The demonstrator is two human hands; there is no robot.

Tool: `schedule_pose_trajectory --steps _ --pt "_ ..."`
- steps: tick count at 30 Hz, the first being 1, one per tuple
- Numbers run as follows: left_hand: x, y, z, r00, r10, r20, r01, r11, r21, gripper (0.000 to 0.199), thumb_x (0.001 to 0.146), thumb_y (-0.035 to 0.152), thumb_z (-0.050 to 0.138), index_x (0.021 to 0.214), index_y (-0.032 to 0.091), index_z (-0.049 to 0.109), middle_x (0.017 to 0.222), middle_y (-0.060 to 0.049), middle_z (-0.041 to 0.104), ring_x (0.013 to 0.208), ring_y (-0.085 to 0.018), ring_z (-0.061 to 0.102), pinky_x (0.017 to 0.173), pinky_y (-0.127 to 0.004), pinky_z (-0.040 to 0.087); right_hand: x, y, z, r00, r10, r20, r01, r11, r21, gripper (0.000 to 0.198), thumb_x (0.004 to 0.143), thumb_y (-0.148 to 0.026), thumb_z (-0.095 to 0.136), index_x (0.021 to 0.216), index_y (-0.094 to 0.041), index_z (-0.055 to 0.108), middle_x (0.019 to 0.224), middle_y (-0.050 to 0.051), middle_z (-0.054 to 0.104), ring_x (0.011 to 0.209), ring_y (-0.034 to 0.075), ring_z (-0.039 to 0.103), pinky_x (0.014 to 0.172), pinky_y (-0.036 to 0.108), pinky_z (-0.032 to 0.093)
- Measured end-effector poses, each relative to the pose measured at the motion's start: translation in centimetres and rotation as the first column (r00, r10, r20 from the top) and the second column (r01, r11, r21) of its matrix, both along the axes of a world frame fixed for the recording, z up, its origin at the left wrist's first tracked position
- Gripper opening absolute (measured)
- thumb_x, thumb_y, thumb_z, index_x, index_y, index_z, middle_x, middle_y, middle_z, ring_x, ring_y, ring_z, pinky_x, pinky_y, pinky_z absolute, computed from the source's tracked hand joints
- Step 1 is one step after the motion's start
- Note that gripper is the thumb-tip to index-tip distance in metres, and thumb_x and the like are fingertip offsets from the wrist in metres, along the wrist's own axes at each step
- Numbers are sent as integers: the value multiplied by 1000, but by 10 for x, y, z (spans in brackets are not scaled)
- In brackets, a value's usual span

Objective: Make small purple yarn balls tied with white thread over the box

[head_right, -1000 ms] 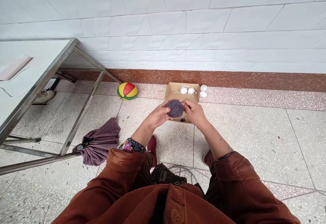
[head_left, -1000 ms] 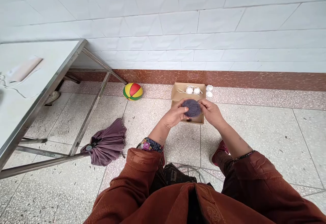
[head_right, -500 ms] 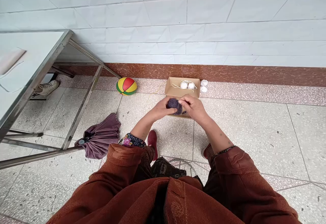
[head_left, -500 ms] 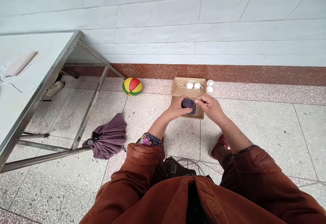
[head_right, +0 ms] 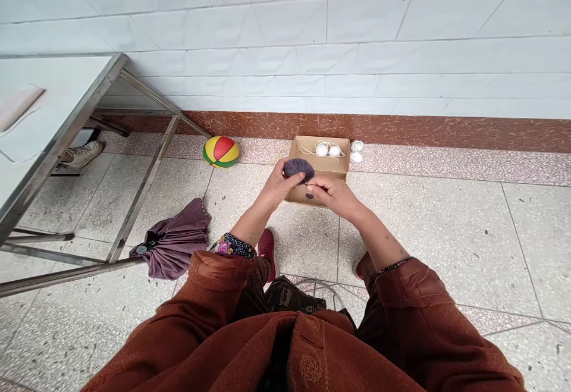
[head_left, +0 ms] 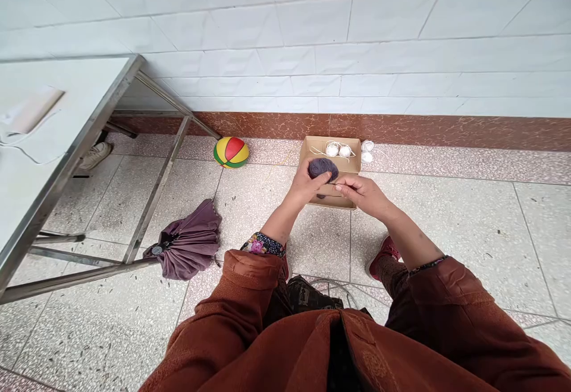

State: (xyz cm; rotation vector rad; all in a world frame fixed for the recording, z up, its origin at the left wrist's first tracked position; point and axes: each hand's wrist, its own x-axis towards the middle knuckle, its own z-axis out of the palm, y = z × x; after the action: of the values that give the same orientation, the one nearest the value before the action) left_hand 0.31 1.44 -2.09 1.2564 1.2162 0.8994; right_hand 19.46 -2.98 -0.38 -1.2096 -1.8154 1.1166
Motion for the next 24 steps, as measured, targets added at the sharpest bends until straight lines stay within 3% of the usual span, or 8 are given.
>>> schedule_pose_trajectory --steps 2,4,6,8,11,14,19,24 --pt "-3 0 0 973 -62 -222 83 993 86 62 64 36 81 119 20 59 125 -11 59 118 -29 56 105 -49 46 1 1 3 999 -39 5 39 999 29 22 97 -39 56 87 -23 67 80 1 67 73 18 59 70 31 46" --pt "-7 -3 3 928 -226 -296 252 966 50 62 63 33 80 121 20 61 124 -11 60 119 -30 56 107 -51 44 3 3 0 993 -118 15 117 991 71 21 96 -38 56 86 -24 65 81 2 68 75 19 59 72 32 46" --pt "-8 -7 8 893 -416 -171 411 909 -67 62 68 34 77 126 21 60 120 -10 63 111 -27 60 99 -47 50 6 7 -5 979 -201 28 198 975 97 20 95 -37 56 84 -24 64 80 3 67 74 19 59 72 33 46" --pt "-8 -11 13 860 -501 95 510 844 -167 64 73 38 73 133 25 56 121 -9 64 99 -23 64 85 -40 55 8 9 -11 966 -256 37 251 963 100 21 95 -37 55 83 -23 64 79 3 66 74 20 59 72 33 46" --pt "-6 -13 17 798 -394 456 525 826 -205 66 77 47 71 137 28 52 124 -10 63 87 -19 66 71 -32 55 8 10 -17 963 -265 48 261 963 65 22 96 -38 53 84 -23 64 79 3 67 75 20 59 70 32 46" --pt "-2 -11 16 801 -210 561 372 908 -192 62 78 52 72 131 24 55 122 -11 64 90 -19 67 77 -34 55 6 7 -17 980 -192 44 191 981 35 24 97 -39 52 83 -23 63 73 1 63 69 18 57 66 31 45" --pt "1 -1 6 962 -37 271 62 995 -81 58 73 42 79 124 24 57 126 -9 63 106 -22 64 90 -37 53 1 0 -5 999 38 3 -37 999 -1 22 96 -38 57 84 -22 67 77 0 67 70 16 59 69 30 47" --pt "-5 0 5 982 -92 -166 114 985 128 68 61 27 81 126 21 59 127 -10 61 120 -28 57 107 -48 43 4 0 4 998 -13 -55 17 998 67 17 96 -37 60 93 -24 71 88 3 72 82 20 64 78 34 50"
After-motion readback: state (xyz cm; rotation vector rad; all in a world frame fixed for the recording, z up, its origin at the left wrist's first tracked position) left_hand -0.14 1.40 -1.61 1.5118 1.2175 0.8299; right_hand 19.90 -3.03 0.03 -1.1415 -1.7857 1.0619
